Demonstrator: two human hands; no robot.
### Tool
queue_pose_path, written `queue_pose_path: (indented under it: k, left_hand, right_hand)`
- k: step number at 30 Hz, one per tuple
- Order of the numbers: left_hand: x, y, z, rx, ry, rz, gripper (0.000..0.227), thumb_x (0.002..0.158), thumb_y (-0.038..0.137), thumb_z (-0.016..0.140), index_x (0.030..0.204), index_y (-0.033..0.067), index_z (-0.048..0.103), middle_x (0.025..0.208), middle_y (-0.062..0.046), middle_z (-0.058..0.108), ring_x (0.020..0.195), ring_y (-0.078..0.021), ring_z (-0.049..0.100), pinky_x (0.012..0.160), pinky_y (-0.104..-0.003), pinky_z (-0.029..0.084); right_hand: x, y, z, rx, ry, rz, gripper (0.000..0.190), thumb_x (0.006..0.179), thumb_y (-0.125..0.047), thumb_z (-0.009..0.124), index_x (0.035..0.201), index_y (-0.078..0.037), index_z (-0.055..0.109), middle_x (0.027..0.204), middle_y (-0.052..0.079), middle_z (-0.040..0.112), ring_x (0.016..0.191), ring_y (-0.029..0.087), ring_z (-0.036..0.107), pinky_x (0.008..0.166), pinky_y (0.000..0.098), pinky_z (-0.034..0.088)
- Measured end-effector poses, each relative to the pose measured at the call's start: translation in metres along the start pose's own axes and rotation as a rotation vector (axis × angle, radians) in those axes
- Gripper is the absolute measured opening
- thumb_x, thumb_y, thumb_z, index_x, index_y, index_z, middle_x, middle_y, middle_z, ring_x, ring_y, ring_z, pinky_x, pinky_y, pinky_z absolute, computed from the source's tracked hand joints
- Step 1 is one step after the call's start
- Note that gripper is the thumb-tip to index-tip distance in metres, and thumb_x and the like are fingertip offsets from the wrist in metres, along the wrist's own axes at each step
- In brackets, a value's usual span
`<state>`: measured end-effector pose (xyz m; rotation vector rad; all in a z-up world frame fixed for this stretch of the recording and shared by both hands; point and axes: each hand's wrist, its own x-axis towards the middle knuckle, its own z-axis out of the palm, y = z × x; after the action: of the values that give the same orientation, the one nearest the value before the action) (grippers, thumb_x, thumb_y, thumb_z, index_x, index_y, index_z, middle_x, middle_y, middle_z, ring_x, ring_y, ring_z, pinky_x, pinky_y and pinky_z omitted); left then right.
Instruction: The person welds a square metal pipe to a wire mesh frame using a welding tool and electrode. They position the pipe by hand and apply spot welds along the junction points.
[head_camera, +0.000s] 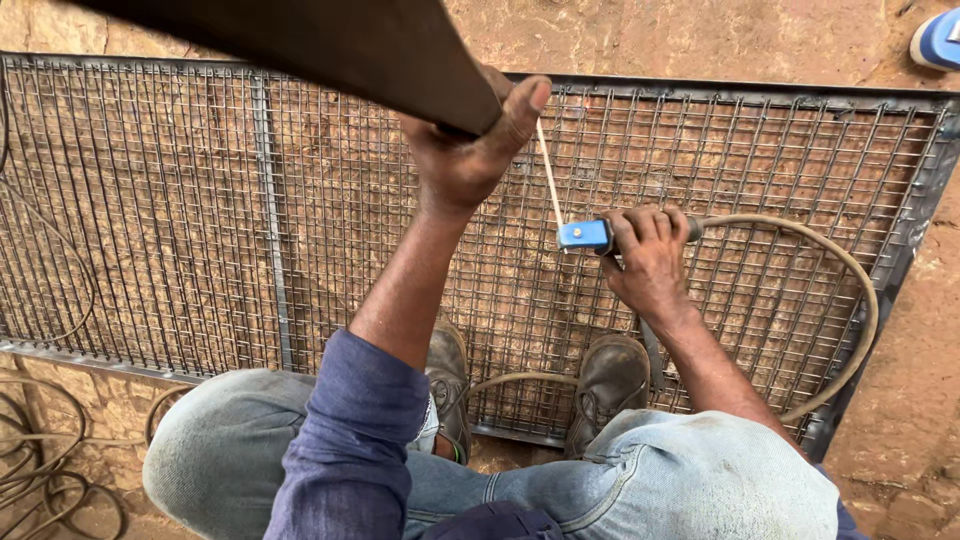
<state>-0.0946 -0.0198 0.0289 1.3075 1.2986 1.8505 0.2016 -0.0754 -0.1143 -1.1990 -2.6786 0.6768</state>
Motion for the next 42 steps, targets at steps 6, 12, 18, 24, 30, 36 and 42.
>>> queue_pose_path:
  k: [6,12,18,24,30,36,42]
  left_hand:
    - [-0.017,-0.005,0.005,0.118,-0.029,0.02,0.032,0.099,0.006,0.08,0.074,0.012,0.061,0.066,0.002,0.059,0.058,-0.0083,0.056,0.049,-0.023,0.044]
    - [-0.015,-0.012,0.007,0.06,-0.054,0.044,0.034,0.099,0.004,0.079,0.072,0.0128,0.059,0.068,0.001,0.062,0.06,-0.0101,0.064,0.052,-0.026,0.055]
    - [-0.014,-0.004,0.01,0.115,-0.026,0.089,0.043,0.098,0.002,0.08,0.068,0.0144,0.052,0.064,0.003,0.051,0.056,-0.0072,0.049,0.046,-0.022,0.039]
    - [-0.027,-0.017,0.005,0.13,-0.01,-0.024,0.034,0.099,0.007,0.079,0.073,0.0124,0.058,0.066,0.002,0.06,0.057,-0.0078,0.058,0.051,-0.025,0.045]
    - [-0.044,-0.055,0.006,0.058,0.02,-0.173,0.032,0.098,0.012,0.079,0.073,0.0141,0.06,0.065,0.005,0.059,0.054,-0.0068,0.058,0.046,-0.024,0.049]
    - [-0.036,-0.055,0.003,0.186,-0.038,-0.009,0.018,0.098,0.013,0.078,0.085,0.0089,0.067,0.099,-0.008,0.071,0.103,-0.0172,0.071,0.088,-0.035,0.063]
    - [-0.031,-0.047,0.004,0.17,-0.058,0.068,0.036,0.098,0.009,0.079,0.074,0.0109,0.053,0.084,-0.001,0.063,0.128,-0.0262,0.063,0.114,-0.051,0.055]
  right_hand:
    - [-0.002,-0.003,0.007,-0.02,-0.02,-0.031,0.067,0.078,-0.014,0.085,0.14,-0.017,0.061,0.124,0.01,0.066,0.121,0.029,0.058,0.116,0.0562,0.03]
    - [0.0,-0.001,0.015,-0.015,-0.002,-0.046,0.06,0.089,-0.014,0.082,0.144,-0.018,0.059,0.121,0.01,0.065,0.12,0.028,0.058,0.115,0.0549,0.031]
    - [0.002,-0.002,0.013,-0.004,-0.037,-0.036,0.064,0.086,-0.013,0.082,0.144,-0.017,0.058,0.121,0.011,0.065,0.121,0.029,0.058,0.115,0.0576,0.029]
    - [0.004,-0.007,0.007,0.01,-0.044,-0.044,0.071,0.08,-0.014,0.085,0.145,-0.018,0.057,0.122,0.011,0.063,0.121,0.03,0.058,0.115,0.0584,0.03]
    - [0.005,-0.007,0.008,-0.008,-0.069,-0.025,0.068,0.081,-0.011,0.083,0.144,-0.016,0.057,0.119,0.01,0.063,0.119,0.03,0.059,0.114,0.0586,0.032]
    - [0.003,-0.005,0.006,0.082,0.031,-0.052,0.065,0.079,-0.014,0.082,0.14,-0.016,0.057,0.118,0.012,0.064,0.118,0.032,0.059,0.114,0.0606,0.033]
    - [0.002,-0.006,0.01,0.022,-0.045,-0.035,0.064,0.084,-0.015,0.082,0.143,-0.017,0.057,0.119,0.011,0.064,0.119,0.03,0.06,0.114,0.0614,0.03]
